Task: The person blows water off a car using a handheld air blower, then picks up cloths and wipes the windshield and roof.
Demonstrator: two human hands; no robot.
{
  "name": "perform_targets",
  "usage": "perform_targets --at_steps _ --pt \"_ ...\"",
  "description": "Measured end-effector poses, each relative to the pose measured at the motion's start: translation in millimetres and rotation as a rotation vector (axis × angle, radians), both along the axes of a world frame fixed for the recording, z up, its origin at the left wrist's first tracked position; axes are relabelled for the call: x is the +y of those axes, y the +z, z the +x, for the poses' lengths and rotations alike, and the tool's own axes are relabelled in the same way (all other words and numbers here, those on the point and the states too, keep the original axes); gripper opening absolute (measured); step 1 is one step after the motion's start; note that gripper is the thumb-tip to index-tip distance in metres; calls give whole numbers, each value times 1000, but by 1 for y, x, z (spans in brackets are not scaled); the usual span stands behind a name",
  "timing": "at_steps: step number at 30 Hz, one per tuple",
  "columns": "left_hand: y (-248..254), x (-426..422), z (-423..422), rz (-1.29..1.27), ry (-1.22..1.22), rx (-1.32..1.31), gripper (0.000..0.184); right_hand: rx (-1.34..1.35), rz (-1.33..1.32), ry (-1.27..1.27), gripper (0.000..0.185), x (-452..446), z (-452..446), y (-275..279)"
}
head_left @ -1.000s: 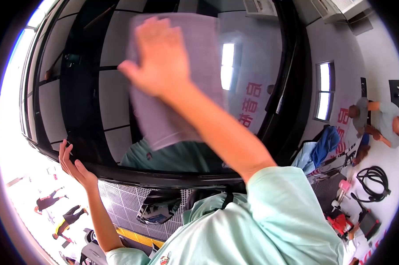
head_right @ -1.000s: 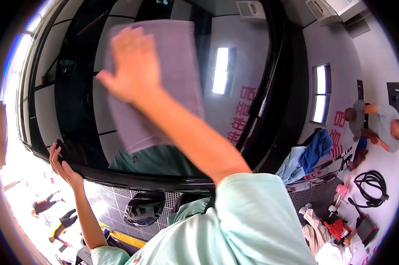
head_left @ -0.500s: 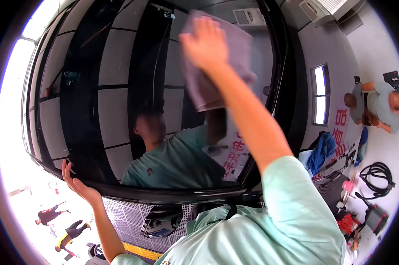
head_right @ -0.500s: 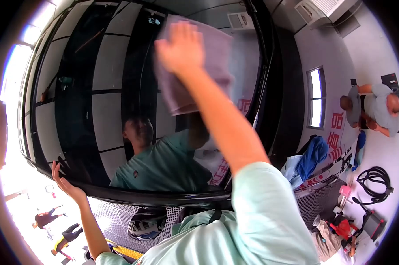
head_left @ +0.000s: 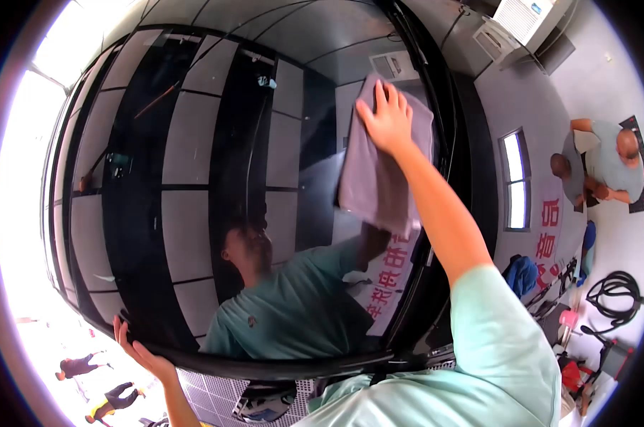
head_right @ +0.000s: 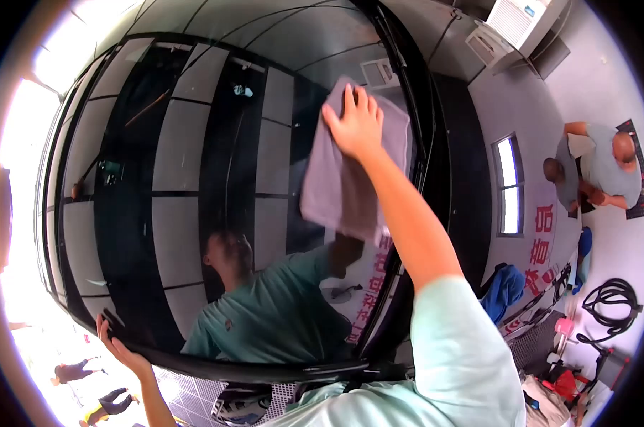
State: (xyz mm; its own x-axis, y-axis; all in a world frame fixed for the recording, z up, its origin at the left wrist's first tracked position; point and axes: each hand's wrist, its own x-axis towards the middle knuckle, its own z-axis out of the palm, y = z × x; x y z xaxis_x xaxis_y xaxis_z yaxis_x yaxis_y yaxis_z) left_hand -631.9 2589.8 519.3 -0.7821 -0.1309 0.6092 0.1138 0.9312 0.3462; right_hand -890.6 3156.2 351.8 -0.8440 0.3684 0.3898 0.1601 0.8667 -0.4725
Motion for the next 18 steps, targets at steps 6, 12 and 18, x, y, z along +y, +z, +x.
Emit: perform_targets --at_steps 6,12,18 --pt "-1 -11 3 -42 64 -55 43 -126 -209 118 78 -68 -201 112" --pt "-4 -11 6 -6 119 -35 47 214 -59 658 83 -263 -186 176" --pt "-18 -18 5 453 353 151 54 182 -35 378 64 -29 -209 80"
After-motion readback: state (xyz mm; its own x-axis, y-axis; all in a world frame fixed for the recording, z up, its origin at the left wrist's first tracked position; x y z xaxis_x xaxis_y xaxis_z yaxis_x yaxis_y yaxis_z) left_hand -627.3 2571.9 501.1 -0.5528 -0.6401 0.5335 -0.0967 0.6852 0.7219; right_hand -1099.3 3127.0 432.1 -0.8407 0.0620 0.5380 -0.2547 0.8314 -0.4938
